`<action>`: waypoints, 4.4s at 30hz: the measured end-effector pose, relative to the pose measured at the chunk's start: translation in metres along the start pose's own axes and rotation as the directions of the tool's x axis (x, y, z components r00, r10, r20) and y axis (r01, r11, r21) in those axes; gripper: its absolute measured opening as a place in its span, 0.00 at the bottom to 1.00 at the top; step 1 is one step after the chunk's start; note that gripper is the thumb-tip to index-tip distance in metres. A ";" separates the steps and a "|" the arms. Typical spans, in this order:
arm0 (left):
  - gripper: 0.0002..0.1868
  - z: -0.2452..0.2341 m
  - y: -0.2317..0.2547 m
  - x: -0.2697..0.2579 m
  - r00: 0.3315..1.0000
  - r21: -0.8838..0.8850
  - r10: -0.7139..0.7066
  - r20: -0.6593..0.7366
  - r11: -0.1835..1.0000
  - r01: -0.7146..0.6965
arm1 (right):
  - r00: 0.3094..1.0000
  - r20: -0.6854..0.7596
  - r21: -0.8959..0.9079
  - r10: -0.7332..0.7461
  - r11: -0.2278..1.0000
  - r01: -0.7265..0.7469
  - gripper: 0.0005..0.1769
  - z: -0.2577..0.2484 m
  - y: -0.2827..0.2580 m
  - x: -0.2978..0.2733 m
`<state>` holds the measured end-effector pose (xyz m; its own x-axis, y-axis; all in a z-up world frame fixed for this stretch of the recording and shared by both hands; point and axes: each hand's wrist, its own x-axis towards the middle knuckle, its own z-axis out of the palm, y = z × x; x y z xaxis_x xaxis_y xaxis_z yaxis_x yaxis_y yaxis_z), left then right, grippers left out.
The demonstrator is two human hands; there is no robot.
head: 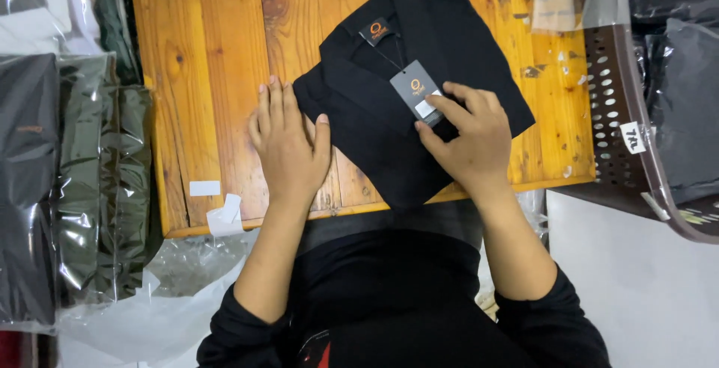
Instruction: Folding black shirts and placing them into clear plastic adhesive bags for shipping.
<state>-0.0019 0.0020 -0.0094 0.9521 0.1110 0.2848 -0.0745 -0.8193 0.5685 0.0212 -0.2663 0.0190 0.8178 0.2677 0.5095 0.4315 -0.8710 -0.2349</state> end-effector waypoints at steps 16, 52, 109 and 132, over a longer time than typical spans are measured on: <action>0.41 0.002 0.025 -0.004 0.803 -0.127 0.524 0.285 0.851 -0.510 | 0.998 -0.004 0.064 0.055 0.996 -0.055 0.30 -0.025 0.048 -0.019; 0.40 -0.002 0.044 -0.005 0.937 -0.317 0.335 -0.102 0.882 -0.349 | 0.884 -0.274 -0.433 -0.379 0.869 0.238 0.14 -0.071 0.048 0.067; 0.30 -0.120 -0.039 -0.029 0.853 0.231 0.515 -0.086 0.843 -0.485 | 0.875 -0.473 0.090 -0.099 0.983 0.160 0.05 -0.065 0.006 0.000; 0.25 -0.090 -0.060 -0.058 0.851 0.186 0.523 0.054 0.832 -0.523 | 0.996 0.077 0.074 -0.054 0.996 0.048 0.14 -0.077 0.062 -0.070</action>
<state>-0.0792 0.0955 0.0100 0.7869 -0.3642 0.4981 -0.5049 -0.8441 0.1805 -0.0382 -0.3710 0.0322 0.8203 0.3448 0.4563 0.4973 -0.8241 -0.2712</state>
